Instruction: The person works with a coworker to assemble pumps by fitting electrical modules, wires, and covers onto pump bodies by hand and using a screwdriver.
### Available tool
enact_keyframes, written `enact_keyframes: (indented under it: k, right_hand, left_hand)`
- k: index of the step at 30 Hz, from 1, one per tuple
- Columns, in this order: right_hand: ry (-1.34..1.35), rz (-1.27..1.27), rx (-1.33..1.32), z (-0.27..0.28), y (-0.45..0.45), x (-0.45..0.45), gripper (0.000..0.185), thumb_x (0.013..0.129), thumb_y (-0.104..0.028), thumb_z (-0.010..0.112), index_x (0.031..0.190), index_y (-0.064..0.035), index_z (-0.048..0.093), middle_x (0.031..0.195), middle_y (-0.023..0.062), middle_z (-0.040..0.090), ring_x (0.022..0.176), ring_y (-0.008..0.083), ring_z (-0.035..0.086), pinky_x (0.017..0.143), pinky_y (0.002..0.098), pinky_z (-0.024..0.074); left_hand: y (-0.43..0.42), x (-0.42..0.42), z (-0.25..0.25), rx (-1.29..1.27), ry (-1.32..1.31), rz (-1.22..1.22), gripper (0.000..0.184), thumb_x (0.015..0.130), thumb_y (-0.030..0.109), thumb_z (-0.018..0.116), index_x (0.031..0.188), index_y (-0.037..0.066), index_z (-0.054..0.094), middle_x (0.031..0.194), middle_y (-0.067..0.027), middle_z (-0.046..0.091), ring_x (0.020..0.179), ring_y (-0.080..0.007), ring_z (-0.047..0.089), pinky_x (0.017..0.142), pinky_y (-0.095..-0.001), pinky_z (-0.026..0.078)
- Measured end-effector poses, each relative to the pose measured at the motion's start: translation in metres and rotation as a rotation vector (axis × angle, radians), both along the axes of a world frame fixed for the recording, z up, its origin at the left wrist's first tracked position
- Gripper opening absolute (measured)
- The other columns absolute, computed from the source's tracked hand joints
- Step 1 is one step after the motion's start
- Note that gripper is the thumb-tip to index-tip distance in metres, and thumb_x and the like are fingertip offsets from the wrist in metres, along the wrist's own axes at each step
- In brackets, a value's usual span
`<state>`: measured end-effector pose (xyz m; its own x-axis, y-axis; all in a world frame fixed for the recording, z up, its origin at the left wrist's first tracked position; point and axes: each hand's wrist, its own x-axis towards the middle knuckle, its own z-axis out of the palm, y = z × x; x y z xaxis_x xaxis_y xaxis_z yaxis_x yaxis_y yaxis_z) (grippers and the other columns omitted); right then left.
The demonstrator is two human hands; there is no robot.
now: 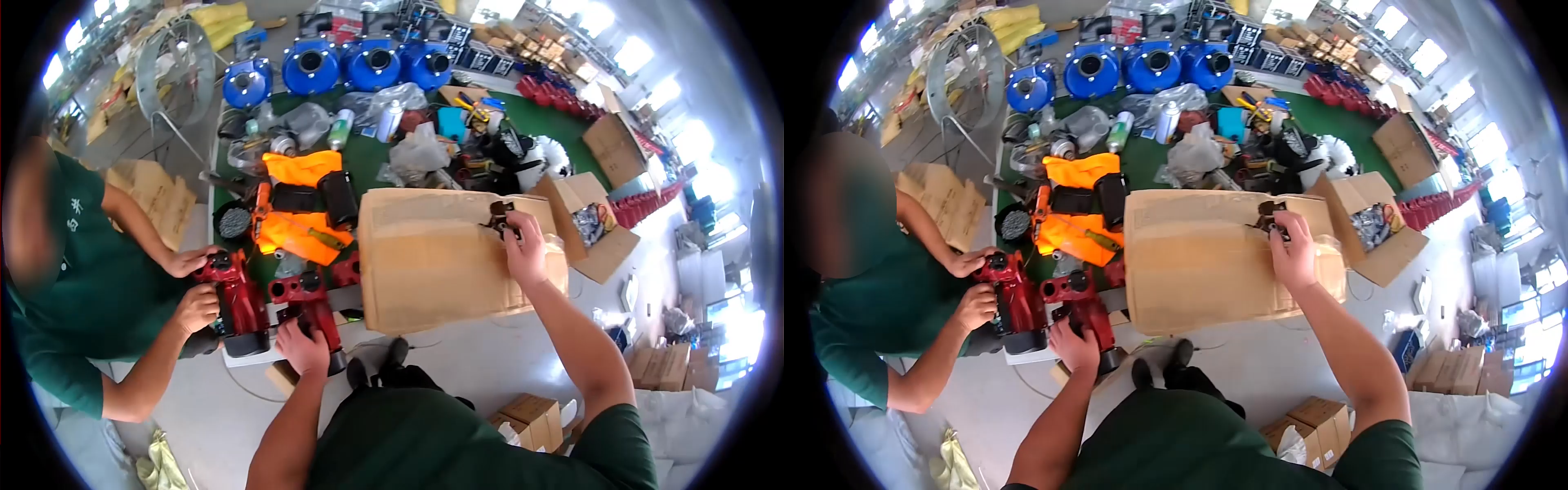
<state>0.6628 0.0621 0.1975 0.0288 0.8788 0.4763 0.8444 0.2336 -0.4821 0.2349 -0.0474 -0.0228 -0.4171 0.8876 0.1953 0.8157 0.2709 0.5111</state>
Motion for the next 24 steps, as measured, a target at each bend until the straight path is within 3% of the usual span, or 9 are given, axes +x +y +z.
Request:
enact_keyframes:
  k: [2, 5, 10, 13, 17, 18, 24]
  right_hand:
    - [0.070, -0.104, -0.067, 0.000, 0.014, 0.028, 0.027, 0.092, -0.001, 0.064, 0.118, -0.0013, 0.069, 0.118, 0.0164, 0.070, 0.109, 0.0341, 0.068, 0.094, 0.0401, 0.0554]
    - [-0.031, -0.167, -0.228, -0.001, 0.033, 0.061, 0.023, 0.092, -0.003, 0.064, 0.114, -0.0025, 0.072, 0.113, 0.0155, 0.072, 0.103, 0.0329, 0.071, 0.090, 0.0394, 0.0569]
    - [-0.203, -0.164, -0.528, 0.012, 0.043, 0.045, 0.020, 0.089, -0.017, 0.070, 0.103, -0.0070, 0.079, 0.108, 0.0161, 0.070, 0.105, 0.0374, 0.069, 0.092, 0.0465, 0.0557]
    - [-0.313, -0.116, -0.636, 0.012, 0.053, 0.046, 0.021, 0.089, -0.019, 0.070, 0.104, -0.0082, 0.080, 0.112, 0.0156, 0.069, 0.107, 0.0383, 0.068, 0.093, 0.0465, 0.0553]
    - [-0.559, 0.043, -0.779, 0.023, 0.075, 0.052, 0.021, 0.086, -0.024, 0.072, 0.094, -0.0069, 0.081, 0.095, 0.0203, 0.074, 0.092, 0.0393, 0.072, 0.084, 0.0475, 0.0575]
    - [-0.564, 0.071, -0.787, 0.021, 0.080, 0.053, 0.023, 0.084, -0.025, 0.073, 0.091, -0.0041, 0.080, 0.087, 0.0230, 0.074, 0.086, 0.0406, 0.072, 0.080, 0.0484, 0.0580]
    - [-0.792, 0.004, -0.754, 0.018, 0.090, 0.037, 0.027, 0.083, -0.026, 0.075, 0.088, 0.0002, 0.078, 0.087, 0.0227, 0.074, 0.085, 0.0409, 0.072, 0.078, 0.0505, 0.0571]
  left_hand:
    - [0.000, 0.002, 0.003, -0.013, -0.003, 0.002, 0.050, 0.082, 0.020, 0.070, 0.128, 0.007, 0.057, 0.124, -0.0175, 0.059, 0.121, -0.0403, 0.052, 0.107, -0.0521, 0.035]
    - [0.000, 0.003, 0.006, -0.022, -0.002, -0.006, 0.051, 0.082, 0.020, 0.070, 0.129, 0.007, 0.056, 0.125, -0.0172, 0.059, 0.121, -0.0401, 0.052, 0.107, -0.0520, 0.035]
    - [0.001, 0.001, 0.000, -0.009, 0.013, 0.000, 0.047, 0.081, 0.020, 0.069, 0.125, 0.006, 0.057, 0.123, -0.0174, 0.059, 0.121, -0.0407, 0.051, 0.108, -0.0535, 0.035]
    - [0.000, 0.001, 0.002, -0.024, 0.012, 0.004, 0.047, 0.081, 0.020, 0.070, 0.124, 0.005, 0.057, 0.122, -0.0175, 0.059, 0.120, -0.0405, 0.052, 0.109, -0.0538, 0.036]
    - [0.000, 0.001, 0.004, -0.021, 0.013, 0.001, 0.048, 0.081, 0.020, 0.070, 0.124, 0.005, 0.057, 0.123, -0.0173, 0.059, 0.121, -0.0400, 0.052, 0.109, -0.0533, 0.036]
    - [0.001, 0.002, 0.004, -0.022, 0.015, 0.002, 0.048, 0.081, 0.020, 0.070, 0.125, 0.005, 0.057, 0.123, -0.0173, 0.059, 0.121, -0.0399, 0.052, 0.109, -0.0532, 0.035]
    - [0.000, 0.001, 0.004, -0.022, 0.016, -0.008, 0.048, 0.081, 0.020, 0.070, 0.126, 0.005, 0.056, 0.125, -0.0165, 0.059, 0.121, -0.0395, 0.052, 0.109, -0.0528, 0.036]
